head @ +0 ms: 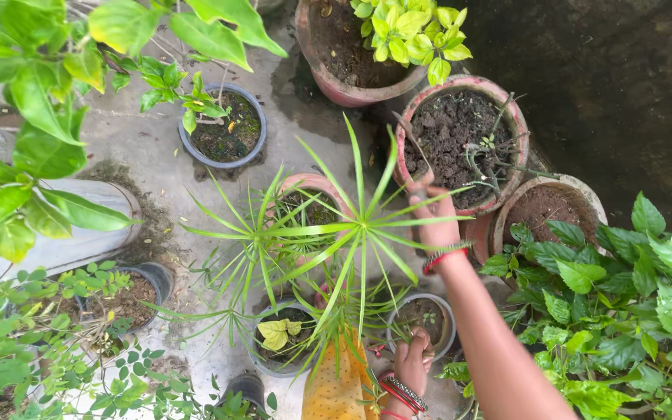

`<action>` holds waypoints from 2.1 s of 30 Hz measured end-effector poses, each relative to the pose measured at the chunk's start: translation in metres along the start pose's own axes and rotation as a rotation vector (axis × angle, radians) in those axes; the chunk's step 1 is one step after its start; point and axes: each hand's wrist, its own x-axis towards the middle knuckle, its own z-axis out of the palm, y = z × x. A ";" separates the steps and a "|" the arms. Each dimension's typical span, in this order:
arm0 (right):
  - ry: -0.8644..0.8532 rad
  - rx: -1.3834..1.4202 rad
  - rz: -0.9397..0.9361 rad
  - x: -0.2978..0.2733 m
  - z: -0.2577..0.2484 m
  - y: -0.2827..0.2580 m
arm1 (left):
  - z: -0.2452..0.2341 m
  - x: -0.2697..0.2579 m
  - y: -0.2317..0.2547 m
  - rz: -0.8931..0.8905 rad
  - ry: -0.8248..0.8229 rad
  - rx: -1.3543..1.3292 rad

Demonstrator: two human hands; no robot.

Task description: The person trims leaves and stems from potted plants using a tool, then uses the tool and their hands to loosen soil in the pots and place the trimmings into a bucket.

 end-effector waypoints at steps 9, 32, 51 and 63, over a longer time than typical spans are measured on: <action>-0.306 -1.185 -0.071 0.218 0.085 -0.093 | 0.088 -0.019 0.127 0.421 -0.017 0.811; -0.206 -0.935 0.244 0.237 0.121 -0.056 | 0.086 0.460 0.504 0.846 0.607 1.283; 0.107 -0.621 0.284 0.238 0.211 -0.014 | 0.120 0.410 0.508 0.567 0.663 1.355; -0.092 -1.028 -0.303 0.281 0.143 -0.018 | 0.065 0.501 0.516 0.516 0.390 1.632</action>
